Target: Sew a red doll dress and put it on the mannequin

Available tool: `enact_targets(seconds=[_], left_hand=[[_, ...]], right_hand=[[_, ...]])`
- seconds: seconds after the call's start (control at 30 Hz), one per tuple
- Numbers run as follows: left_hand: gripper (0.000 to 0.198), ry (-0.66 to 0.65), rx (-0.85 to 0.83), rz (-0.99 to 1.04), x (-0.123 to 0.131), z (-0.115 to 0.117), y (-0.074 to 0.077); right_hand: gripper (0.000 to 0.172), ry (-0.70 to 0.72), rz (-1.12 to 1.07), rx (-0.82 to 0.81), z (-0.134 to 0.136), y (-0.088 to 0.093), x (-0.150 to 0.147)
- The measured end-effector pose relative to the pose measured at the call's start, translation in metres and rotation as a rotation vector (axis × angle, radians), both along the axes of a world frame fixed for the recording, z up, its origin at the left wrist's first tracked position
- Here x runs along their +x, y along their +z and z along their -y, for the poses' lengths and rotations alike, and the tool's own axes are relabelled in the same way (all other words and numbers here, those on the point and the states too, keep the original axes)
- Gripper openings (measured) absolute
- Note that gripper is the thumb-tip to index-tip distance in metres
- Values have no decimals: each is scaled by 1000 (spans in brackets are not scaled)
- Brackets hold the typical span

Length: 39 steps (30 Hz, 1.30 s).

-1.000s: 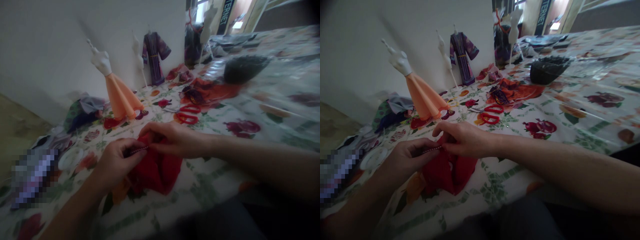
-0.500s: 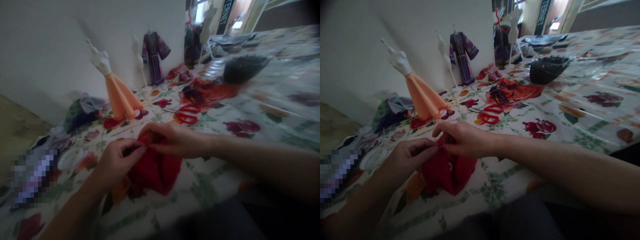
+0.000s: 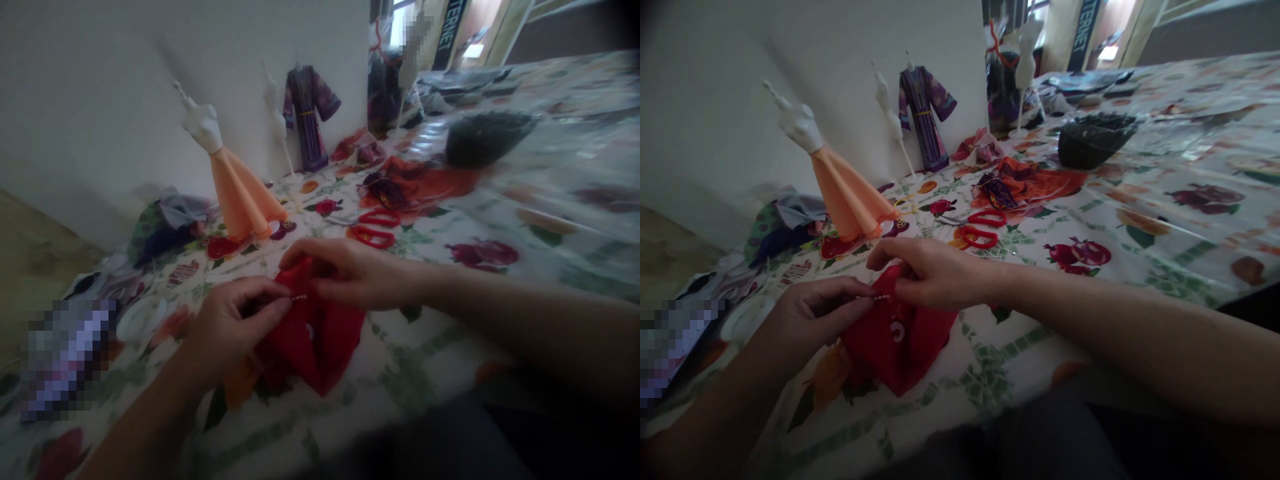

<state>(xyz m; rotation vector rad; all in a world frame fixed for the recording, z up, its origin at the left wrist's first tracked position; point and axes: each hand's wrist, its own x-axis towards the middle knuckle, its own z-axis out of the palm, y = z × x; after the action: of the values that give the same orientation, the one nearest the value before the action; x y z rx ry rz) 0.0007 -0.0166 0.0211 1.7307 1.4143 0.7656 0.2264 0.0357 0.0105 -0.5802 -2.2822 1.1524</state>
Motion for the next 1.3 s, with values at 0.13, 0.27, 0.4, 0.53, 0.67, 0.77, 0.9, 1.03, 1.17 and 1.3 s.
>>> enact_targets(seconds=[0.13,0.27,0.4,0.53,0.67,0.77,0.9,1.03,1.17,1.3], left_hand=[[14,-106,49,-49,-1,3,0],[14,-138,-19,-22,1,11,5],[14,-76,-19,-36,3,17,12],[9,-57,23,-61,1,16,17],[9,-143,96,-97,-5,13,20],[9,-144,61,-62,-6,13,20],[9,-113,-21,-9,-3,16,19],[12,-122,-90,55,1,17,18],[8,-112,-68,89,1,21,21],[5,-83,46,107,-2,23,26]], right_hand=[[42,132,-73,-47,-2,3,2],[42,224,-115,-128,-1,6,3],[36,298,-126,-228,-1,5,2],[12,273,-77,-178,-3,-1,-1],[7,227,-46,-121,-4,-1,-1],[5,191,-56,-145,-3,2,0],[24,198,-123,-251,-1,1,-2],[40,279,-263,-432,-1,-5,-5],[35,280,-324,-451,2,-1,-3],[29,251,-331,-448,4,5,0]])
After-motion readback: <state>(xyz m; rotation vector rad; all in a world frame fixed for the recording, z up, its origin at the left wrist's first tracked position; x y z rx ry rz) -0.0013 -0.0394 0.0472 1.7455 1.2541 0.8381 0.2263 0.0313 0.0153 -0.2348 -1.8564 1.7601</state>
